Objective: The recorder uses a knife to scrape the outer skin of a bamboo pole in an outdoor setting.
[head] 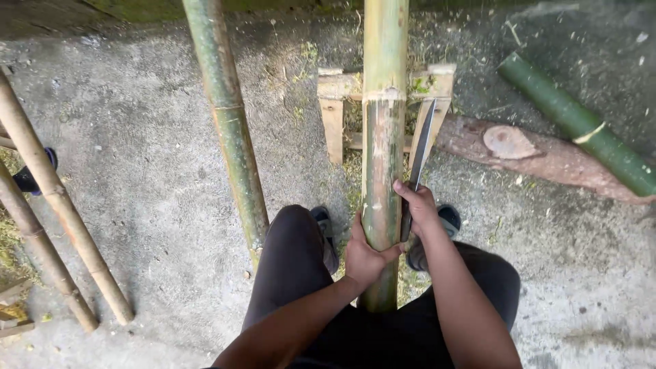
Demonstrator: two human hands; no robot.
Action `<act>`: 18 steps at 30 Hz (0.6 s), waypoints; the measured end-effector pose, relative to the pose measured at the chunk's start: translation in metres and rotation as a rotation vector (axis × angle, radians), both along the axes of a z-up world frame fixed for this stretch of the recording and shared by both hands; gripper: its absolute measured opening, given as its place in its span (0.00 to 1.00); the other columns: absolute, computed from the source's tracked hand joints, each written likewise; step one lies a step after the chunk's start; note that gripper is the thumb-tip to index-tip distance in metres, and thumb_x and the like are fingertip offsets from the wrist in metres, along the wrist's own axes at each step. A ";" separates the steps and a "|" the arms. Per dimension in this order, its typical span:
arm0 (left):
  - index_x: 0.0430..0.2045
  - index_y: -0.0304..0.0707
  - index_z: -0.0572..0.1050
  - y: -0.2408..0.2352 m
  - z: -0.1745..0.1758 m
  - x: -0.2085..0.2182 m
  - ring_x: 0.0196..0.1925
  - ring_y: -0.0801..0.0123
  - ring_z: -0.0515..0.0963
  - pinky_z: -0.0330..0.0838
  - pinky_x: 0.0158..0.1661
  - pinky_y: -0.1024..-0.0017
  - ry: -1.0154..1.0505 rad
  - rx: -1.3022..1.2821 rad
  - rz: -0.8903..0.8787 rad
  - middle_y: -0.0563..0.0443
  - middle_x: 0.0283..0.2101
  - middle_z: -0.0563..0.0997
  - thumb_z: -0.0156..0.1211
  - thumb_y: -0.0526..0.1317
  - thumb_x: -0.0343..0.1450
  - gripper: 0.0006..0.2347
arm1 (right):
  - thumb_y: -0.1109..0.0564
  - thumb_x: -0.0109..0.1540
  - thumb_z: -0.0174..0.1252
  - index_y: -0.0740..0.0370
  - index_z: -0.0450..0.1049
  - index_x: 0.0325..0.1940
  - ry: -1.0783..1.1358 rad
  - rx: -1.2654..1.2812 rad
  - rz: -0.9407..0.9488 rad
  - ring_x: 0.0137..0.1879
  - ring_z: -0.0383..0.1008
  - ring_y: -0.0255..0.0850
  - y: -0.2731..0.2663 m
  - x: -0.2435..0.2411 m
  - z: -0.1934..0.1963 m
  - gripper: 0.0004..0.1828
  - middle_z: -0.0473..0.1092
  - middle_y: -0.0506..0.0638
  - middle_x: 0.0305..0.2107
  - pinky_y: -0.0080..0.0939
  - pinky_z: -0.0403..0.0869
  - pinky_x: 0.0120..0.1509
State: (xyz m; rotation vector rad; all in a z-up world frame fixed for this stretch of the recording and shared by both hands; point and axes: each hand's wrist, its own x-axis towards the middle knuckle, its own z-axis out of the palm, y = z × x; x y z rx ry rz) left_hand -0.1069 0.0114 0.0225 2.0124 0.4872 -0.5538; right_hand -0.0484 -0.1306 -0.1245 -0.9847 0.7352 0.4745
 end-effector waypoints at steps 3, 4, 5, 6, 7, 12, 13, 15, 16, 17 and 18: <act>0.68 0.21 0.49 0.003 -0.009 -0.004 0.50 0.47 0.84 0.76 0.53 0.63 -0.046 0.029 -0.013 0.28 0.50 0.81 0.78 0.47 0.55 0.52 | 0.48 0.54 0.72 0.64 0.75 0.38 -0.068 -0.017 -0.026 0.35 0.77 0.37 0.007 0.003 0.010 0.20 0.76 0.50 0.32 0.39 0.76 0.42; 0.68 0.21 0.49 0.004 -0.010 -0.004 0.50 0.47 0.84 0.76 0.53 0.63 -0.056 0.033 -0.009 0.28 0.50 0.81 0.78 0.47 0.55 0.52 | 0.48 0.54 0.72 0.64 0.75 0.38 -0.077 -0.013 -0.023 0.35 0.77 0.37 0.009 0.003 0.005 0.20 0.76 0.50 0.32 0.39 0.76 0.42; 0.68 0.20 0.48 0.005 -0.011 -0.006 0.50 0.48 0.84 0.76 0.53 0.63 -0.059 0.026 -0.014 0.28 0.50 0.80 0.79 0.47 0.55 0.52 | 0.49 0.55 0.72 0.64 0.74 0.38 -0.106 -0.025 -0.040 0.35 0.77 0.36 0.010 -0.003 -0.001 0.19 0.76 0.50 0.32 0.38 0.76 0.42; 0.68 0.19 0.48 0.006 -0.014 -0.005 0.50 0.48 0.84 0.76 0.54 0.63 -0.063 0.018 -0.018 0.28 0.50 0.80 0.79 0.47 0.55 0.52 | 0.49 0.56 0.73 0.64 0.74 0.38 -0.134 -0.038 -0.058 0.36 0.76 0.35 0.012 -0.006 -0.008 0.19 0.76 0.50 0.32 0.37 0.75 0.43; 0.68 0.19 0.48 0.005 -0.009 -0.006 0.50 0.48 0.84 0.76 0.54 0.63 -0.038 0.019 -0.024 0.28 0.50 0.80 0.79 0.47 0.55 0.52 | 0.49 0.56 0.73 0.64 0.74 0.38 -0.109 -0.038 -0.064 0.36 0.76 0.35 0.012 -0.010 -0.002 0.19 0.76 0.50 0.32 0.37 0.75 0.43; 0.69 0.20 0.48 0.016 -0.015 -0.003 0.49 0.51 0.85 0.79 0.52 0.65 0.018 -0.126 0.006 0.31 0.50 0.81 0.76 0.44 0.57 0.49 | 0.51 0.56 0.72 0.63 0.73 0.33 -0.003 -0.241 0.038 0.33 0.74 0.35 0.013 -0.008 0.025 0.16 0.75 0.50 0.29 0.37 0.74 0.39; 0.69 0.20 0.48 0.017 -0.017 0.001 0.49 0.51 0.85 0.79 0.52 0.65 0.019 -0.124 0.014 0.31 0.50 0.81 0.76 0.44 0.57 0.49 | 0.51 0.56 0.72 0.63 0.73 0.33 -0.003 -0.239 0.046 0.33 0.74 0.35 0.014 -0.005 0.023 0.16 0.75 0.50 0.29 0.37 0.74 0.39; 0.68 0.20 0.47 0.017 -0.022 -0.001 0.52 0.52 0.84 0.78 0.53 0.65 0.002 -0.189 0.007 0.32 0.52 0.80 0.77 0.42 0.57 0.50 | 0.53 0.56 0.73 0.63 0.72 0.30 0.010 -0.272 0.016 0.32 0.73 0.34 0.012 -0.012 0.016 0.16 0.75 0.49 0.28 0.36 0.72 0.39; 0.68 0.20 0.47 0.017 -0.018 -0.001 0.52 0.52 0.84 0.78 0.53 0.65 0.022 -0.194 0.018 0.32 0.52 0.80 0.77 0.42 0.57 0.50 | 0.53 0.56 0.73 0.63 0.72 0.30 0.030 -0.277 0.027 0.32 0.73 0.34 0.011 -0.016 0.014 0.16 0.75 0.49 0.28 0.36 0.72 0.39; 0.69 0.21 0.47 0.014 -0.016 -0.001 0.53 0.51 0.84 0.78 0.53 0.64 0.024 -0.218 0.034 0.32 0.52 0.80 0.78 0.41 0.57 0.49 | 0.53 0.56 0.73 0.62 0.72 0.29 0.019 -0.246 0.003 0.32 0.72 0.33 0.006 -0.018 0.012 0.16 0.74 0.48 0.28 0.35 0.71 0.38; 0.69 0.22 0.48 0.011 -0.014 -0.001 0.53 0.51 0.84 0.78 0.53 0.63 0.025 -0.241 0.050 0.32 0.53 0.80 0.79 0.41 0.57 0.49 | 0.54 0.57 0.73 0.62 0.72 0.28 0.008 -0.216 -0.021 0.32 0.71 0.33 0.001 -0.021 0.010 0.16 0.74 0.47 0.27 0.35 0.70 0.38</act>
